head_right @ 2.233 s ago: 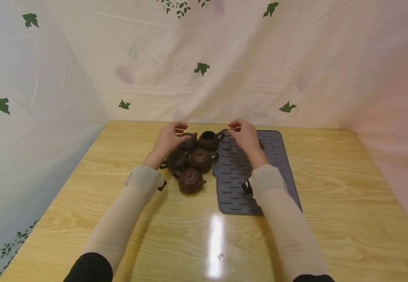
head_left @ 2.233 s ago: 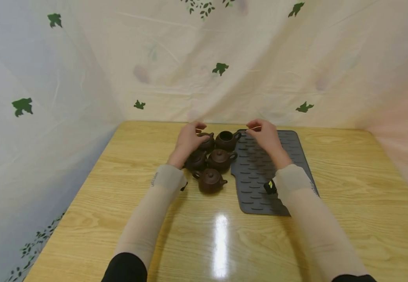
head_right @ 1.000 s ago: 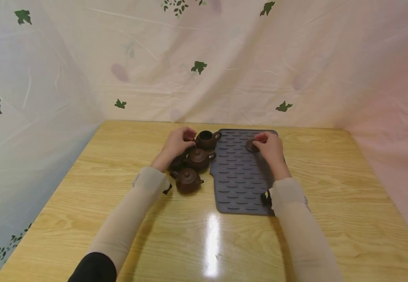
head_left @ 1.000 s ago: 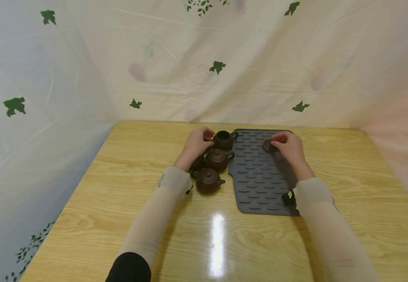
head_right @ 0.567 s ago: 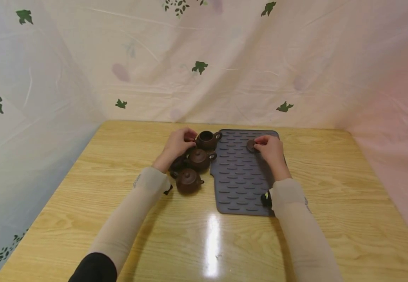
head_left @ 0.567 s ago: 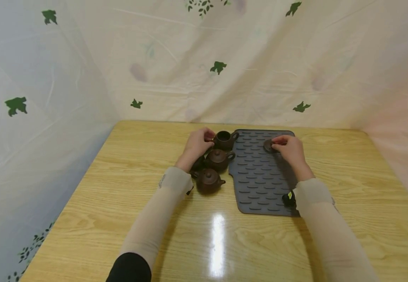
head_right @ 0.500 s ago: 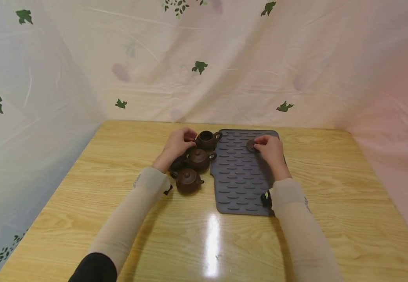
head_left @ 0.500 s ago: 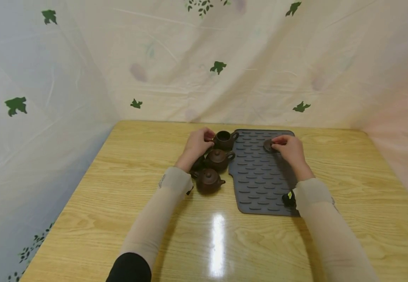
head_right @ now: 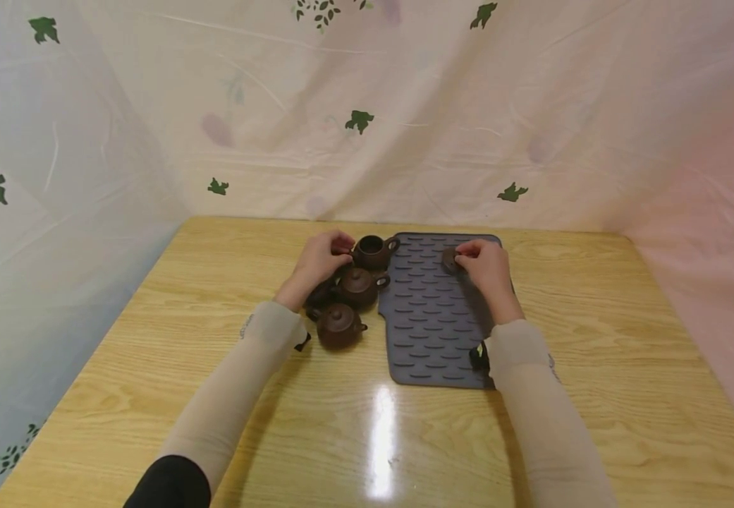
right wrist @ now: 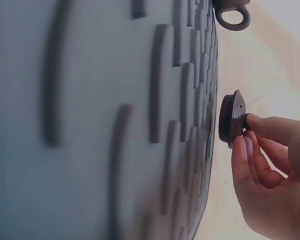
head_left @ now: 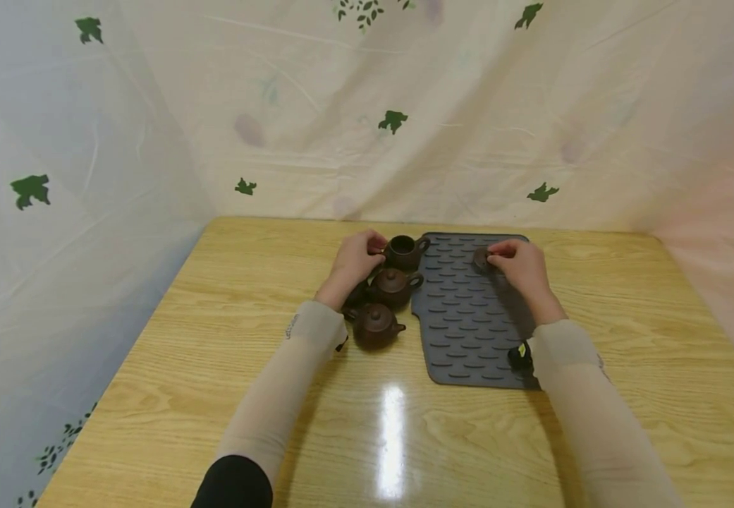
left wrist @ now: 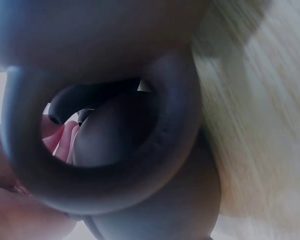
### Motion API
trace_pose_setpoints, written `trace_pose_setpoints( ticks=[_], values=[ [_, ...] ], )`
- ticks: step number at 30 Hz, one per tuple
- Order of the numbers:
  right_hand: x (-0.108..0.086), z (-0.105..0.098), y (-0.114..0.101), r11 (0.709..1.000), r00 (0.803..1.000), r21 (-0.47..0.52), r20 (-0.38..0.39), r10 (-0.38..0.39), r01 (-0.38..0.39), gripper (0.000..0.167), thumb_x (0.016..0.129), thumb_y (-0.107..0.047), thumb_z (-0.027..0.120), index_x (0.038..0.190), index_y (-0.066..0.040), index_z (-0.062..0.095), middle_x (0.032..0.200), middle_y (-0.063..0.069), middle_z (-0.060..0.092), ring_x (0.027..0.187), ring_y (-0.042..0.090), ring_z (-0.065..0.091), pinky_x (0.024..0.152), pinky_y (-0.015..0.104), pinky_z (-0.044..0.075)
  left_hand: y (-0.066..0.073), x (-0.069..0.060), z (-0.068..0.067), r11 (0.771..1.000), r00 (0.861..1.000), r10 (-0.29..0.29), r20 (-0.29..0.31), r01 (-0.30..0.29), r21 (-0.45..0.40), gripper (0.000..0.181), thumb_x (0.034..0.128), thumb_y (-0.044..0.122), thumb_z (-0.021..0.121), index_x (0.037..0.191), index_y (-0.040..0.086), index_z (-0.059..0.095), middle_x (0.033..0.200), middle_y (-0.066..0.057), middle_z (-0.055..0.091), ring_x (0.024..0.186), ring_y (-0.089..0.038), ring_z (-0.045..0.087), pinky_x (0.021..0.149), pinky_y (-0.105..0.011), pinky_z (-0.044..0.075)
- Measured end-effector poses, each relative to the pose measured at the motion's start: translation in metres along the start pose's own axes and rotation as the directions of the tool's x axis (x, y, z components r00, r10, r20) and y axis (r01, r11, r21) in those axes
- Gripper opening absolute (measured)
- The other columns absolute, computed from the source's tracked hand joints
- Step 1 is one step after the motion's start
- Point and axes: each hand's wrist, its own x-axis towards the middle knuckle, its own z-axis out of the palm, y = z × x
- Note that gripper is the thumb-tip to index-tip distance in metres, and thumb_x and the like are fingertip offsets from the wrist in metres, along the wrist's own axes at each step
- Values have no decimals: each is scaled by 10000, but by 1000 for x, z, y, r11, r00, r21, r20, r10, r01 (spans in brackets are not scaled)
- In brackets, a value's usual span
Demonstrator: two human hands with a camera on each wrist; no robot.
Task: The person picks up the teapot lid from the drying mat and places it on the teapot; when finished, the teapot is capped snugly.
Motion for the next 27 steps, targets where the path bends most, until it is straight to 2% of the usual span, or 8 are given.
trace_pose_setpoints(
  ticks=[8,14,22,27],
  values=[
    [2,-2,-18,1000,1000,12,18,-23,23,267,974,-159,642,1183,0,694,1189,249,681,1069,390,633,901,519,526,0,0,0,1000,1000,-4,-3,4,-1,261,937,37,665,1197,47,663,1209,-121,702,1102,-250,680,956,-342,569],
    [4,2,-31,1000,999,26,46,-11,10,281,989,-204,628,1212,-43,689,1224,217,672,1105,371,618,906,516,524,0,0,0,1000,1000,-4,-4,4,-3,257,936,40,668,1193,47,663,1208,-121,702,1104,-252,681,957,-344,570],
    [11,14,-52,995,996,58,27,-80,79,257,967,-148,653,1182,-18,705,1185,222,696,1075,372,646,896,503,538,-1,1,1,1000,1000,-3,-7,3,6,257,938,45,669,1194,47,662,1211,-120,701,1105,-253,681,961,-349,569],
    [16,22,-68,992,994,86,52,-99,94,253,965,-140,657,1178,-13,707,1189,222,695,1083,367,647,905,496,539,0,1,1,1000,1000,-2,-12,2,17,252,937,47,669,1190,50,666,1203,-117,705,1100,-253,681,963,-353,566]
  ],
)
